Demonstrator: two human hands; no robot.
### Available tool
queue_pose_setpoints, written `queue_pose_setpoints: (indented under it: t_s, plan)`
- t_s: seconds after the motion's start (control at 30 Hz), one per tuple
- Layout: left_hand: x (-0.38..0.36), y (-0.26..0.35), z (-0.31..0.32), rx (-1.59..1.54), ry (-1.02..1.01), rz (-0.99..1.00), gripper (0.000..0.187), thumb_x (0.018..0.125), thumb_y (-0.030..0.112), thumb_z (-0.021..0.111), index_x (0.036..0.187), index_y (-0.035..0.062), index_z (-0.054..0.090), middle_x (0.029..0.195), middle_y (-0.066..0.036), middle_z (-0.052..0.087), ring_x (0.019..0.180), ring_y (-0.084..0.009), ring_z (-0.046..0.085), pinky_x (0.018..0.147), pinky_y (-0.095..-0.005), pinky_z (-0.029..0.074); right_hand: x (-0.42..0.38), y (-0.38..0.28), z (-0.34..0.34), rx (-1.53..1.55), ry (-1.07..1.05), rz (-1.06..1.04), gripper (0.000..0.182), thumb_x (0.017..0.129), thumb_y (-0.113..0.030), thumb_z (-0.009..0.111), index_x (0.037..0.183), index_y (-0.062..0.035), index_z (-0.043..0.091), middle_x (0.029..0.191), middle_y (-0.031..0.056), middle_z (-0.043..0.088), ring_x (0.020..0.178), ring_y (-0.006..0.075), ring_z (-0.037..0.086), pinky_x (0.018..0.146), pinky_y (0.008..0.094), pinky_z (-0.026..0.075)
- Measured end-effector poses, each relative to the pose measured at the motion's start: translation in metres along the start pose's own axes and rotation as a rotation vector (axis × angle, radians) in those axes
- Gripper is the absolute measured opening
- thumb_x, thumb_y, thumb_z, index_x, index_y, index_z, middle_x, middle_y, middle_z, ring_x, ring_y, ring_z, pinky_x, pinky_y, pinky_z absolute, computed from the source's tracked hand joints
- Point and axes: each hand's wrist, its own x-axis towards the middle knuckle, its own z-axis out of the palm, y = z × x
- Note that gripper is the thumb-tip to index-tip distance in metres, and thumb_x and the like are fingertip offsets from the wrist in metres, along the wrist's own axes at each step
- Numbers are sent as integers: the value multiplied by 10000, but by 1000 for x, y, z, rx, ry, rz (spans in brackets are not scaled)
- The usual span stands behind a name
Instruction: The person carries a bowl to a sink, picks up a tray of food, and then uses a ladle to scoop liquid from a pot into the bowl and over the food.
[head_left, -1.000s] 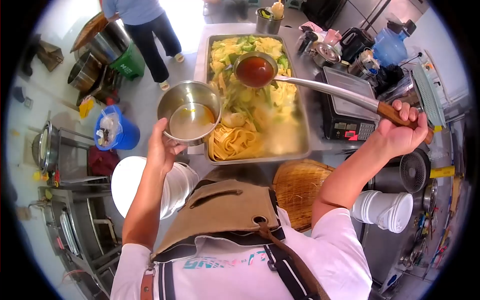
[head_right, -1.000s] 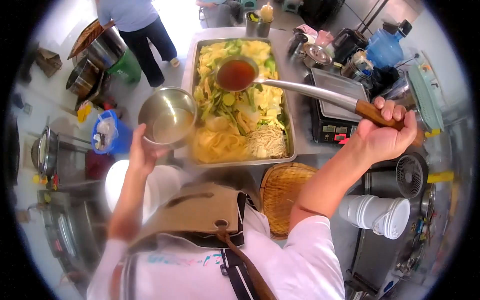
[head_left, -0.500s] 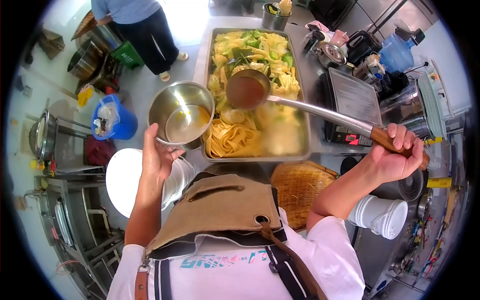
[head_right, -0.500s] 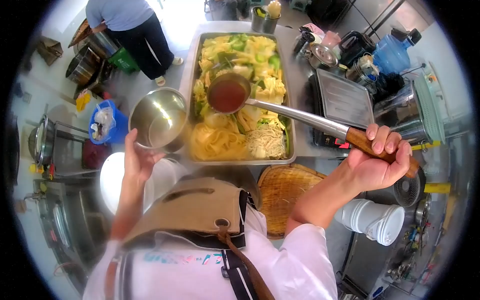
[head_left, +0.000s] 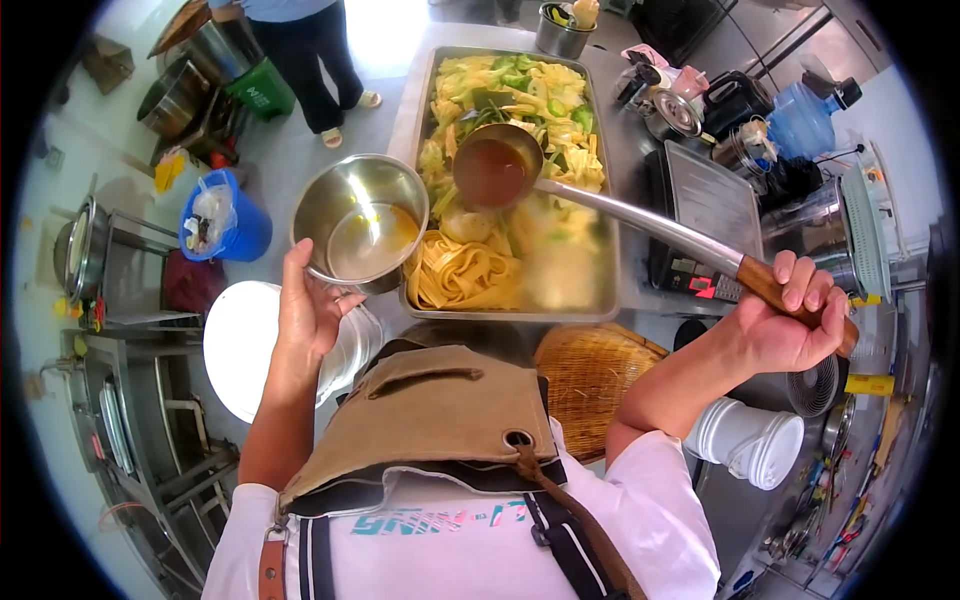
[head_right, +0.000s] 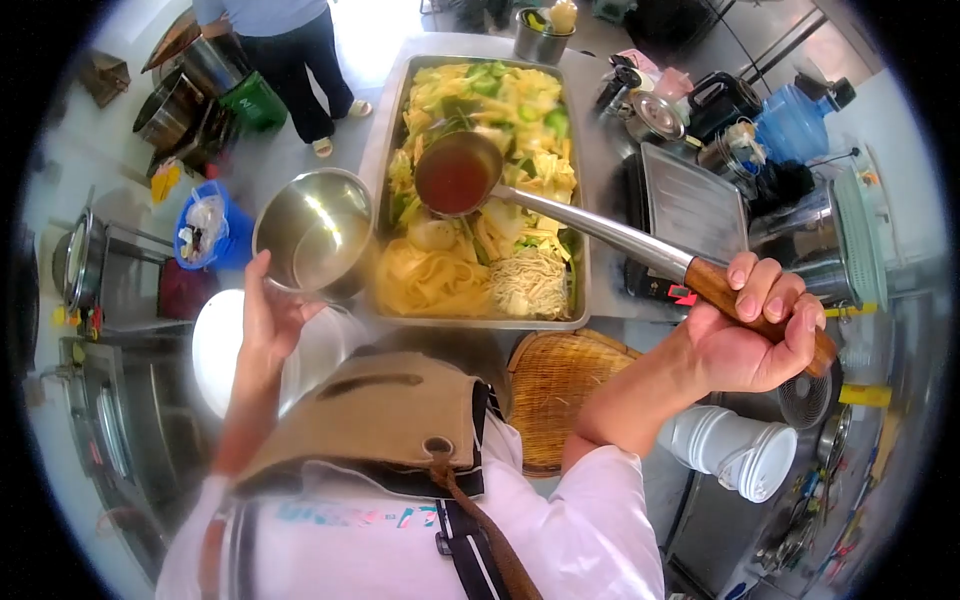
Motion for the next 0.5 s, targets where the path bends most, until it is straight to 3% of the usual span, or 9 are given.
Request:
queue_pose_setpoints:
  t_s: [0.5]
  plan:
    - [0,-2,2,-54,74,29,663,789,543,537,1245,73,430,1126,-94,543,937,-221,549,762,-360,474,29,35,2,42,-66,-11,201,839,-187,493,654,-120,532,612,7,497,473,126,414,550,339,362]
